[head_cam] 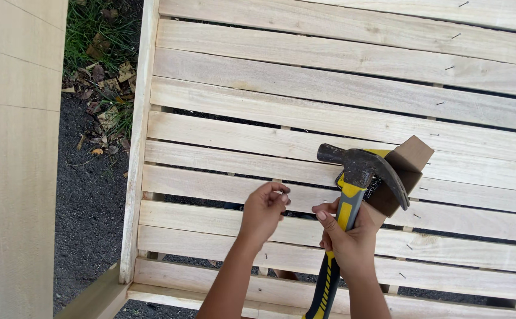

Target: The person hammers nails into a slatted wooden frame outdoors. They take nails one at a time from an open cardboard nail box, position each nail on a wood slat, and drive it in with a claw hammer, working across different slats of the frame.

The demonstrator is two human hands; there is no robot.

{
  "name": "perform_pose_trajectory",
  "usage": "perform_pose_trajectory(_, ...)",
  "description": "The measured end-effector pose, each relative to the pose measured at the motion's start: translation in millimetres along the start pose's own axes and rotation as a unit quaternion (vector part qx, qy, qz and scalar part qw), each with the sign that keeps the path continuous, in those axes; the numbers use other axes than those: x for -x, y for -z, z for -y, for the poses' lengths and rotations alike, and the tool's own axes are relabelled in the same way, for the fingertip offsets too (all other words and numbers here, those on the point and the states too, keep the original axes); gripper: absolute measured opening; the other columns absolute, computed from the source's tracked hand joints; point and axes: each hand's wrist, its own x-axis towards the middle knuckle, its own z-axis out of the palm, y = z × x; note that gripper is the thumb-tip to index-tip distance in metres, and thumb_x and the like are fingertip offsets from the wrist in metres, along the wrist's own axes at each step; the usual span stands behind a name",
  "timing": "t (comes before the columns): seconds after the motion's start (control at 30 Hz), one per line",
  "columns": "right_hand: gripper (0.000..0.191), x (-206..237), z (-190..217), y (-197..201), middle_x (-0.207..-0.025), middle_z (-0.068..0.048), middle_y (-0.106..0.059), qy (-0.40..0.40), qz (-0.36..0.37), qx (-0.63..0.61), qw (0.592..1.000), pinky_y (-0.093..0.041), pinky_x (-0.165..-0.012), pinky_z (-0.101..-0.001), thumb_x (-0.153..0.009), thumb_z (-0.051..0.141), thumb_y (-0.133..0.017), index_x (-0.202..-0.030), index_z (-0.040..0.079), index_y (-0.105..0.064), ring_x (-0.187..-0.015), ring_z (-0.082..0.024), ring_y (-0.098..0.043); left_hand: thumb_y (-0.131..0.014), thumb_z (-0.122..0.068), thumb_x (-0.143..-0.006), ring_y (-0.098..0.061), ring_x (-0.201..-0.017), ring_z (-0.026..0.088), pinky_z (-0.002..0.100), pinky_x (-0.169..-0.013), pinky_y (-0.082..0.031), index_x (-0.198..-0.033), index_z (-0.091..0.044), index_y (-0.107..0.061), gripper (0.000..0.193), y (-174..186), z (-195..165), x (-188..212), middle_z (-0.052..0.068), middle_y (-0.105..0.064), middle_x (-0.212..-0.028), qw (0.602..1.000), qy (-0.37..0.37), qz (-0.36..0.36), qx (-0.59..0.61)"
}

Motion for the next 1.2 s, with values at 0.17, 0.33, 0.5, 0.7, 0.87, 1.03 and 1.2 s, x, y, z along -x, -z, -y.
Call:
perform_pose_trajectory(0.17,0.025,5.1,-21.5,1.4,-0.066,-0.005,-0.057,-0.045,0.003,0.030,0.999,-0.040,-0.036,-0.0267,-0.085,0.009,-0.077,-0.096,0.004,-0.054,-0.040,-0.009,-0.047,-0.079,-0.019,-0.086,-0.067,-0.079,0.010,0.026,-0.072,-0.054,-0.096,-0.013,-0.080,0.012,16.6,14.0,-67.9,-0.004,-0.075,-0.088,0.951,-0.250,-0.143,-0.110)
perform_pose_trajectory(0.33,0.024,2.2,-44.5,-1.9,-0.059,-0.005,-0.053,-0.078,-0.006,0.069,0.995,-0.040,-0.038,-0.0276,-0.088,0.013,-0.077,-0.094,0.004,-0.056,-0.040,-0.010,-0.046,-0.083,-0.031,-0.082,-0.057,-0.095,0.016,0.042,-0.096,-0.029,-0.084,-0.022,-0.084,0.010,14.4,26.0,-95.6,-0.010,-0.070,-0.081,0.905,-0.194,-0.177,-0.334)
perform_pose_trajectory(0.5,0.026,3.5,-58.8,-4.1,-0.062,-0.001,-0.053,-0.102,-0.027,0.043,0.993,-0.040,-0.040,-0.0273,-0.088,0.015,-0.077,-0.095,0.005,-0.054,-0.040,-0.009,-0.044,-0.082,-0.033,-0.082,-0.052,-0.094,0.016,0.042,-0.098,-0.024,-0.083,-0.025,-0.084,0.009,12.9,36.5,-98.3,-0.013,-0.070,-0.079,0.902,-0.207,-0.171,-0.339)
perform_pose_trajectory(0.7,0.025,4.0,-69.6,-5.2,-0.061,-0.002,-0.054,-0.113,-0.036,0.041,0.992,-0.041,-0.040,-0.0279,-0.087,0.014,-0.077,-0.097,0.004,-0.055,-0.040,-0.010,-0.045,-0.083,-0.033,-0.081,-0.051,-0.093,0.017,0.043,-0.097,-0.025,-0.081,-0.024,-0.083,0.009,10.9,42.2,-99.7,-0.013,-0.071,-0.079,0.899,-0.221,-0.189,-0.329)
perform_pose_trajectory(0.87,0.027,4.1,-73.4,-5.8,-0.059,-0.002,-0.054,-0.121,-0.023,0.066,0.990,-0.041,-0.040,-0.0278,-0.087,0.016,-0.078,-0.098,0.004,-0.056,-0.041,-0.010,-0.047,-0.083,-0.032,-0.081,-0.051,-0.092,0.017,0.044,-0.097,-0.025,-0.081,-0.023,-0.083,0.009,9.7,44.8,-101.2,-0.013,-0.071,-0.080,0.896,-0.228,-0.198,-0.326)
perform_pose_trajectory(1.03,0.028,4.1,-76.6,-11.4,-0.060,-0.002,-0.054,-0.095,-0.022,0.107,0.990,-0.042,-0.039,-0.0280,-0.089,0.024,-0.076,-0.094,0.003,-0.058,-0.042,-0.010,-0.049,-0.084,-0.031,-0.080,-0.051,-0.091,0.017,0.045,-0.096,-0.023,-0.079,-0.022,-0.083,0.009,9.0,45.7,-100.8,-0.013,-0.071,-0.079,0.884,-0.258,-0.211,-0.328)
perform_pose_trajectory(1.2,0.038,-3.3,-81.8,-18.3,-0.055,-0.004,-0.059,-0.021,-0.060,0.248,0.967,-0.046,-0.043,-0.0302,-0.100,0.035,-0.064,-0.085,0.001,-0.058,-0.044,-0.012,-0.055,-0.085,-0.028,-0.079,-0.051,-0.091,0.014,0.044,-0.093,-0.021,-0.077,-0.024,-0.082,0.005,9.0,46.8,-99.3,-0.015,-0.070,-0.078,0.877,-0.284,-0.188,-0.338)
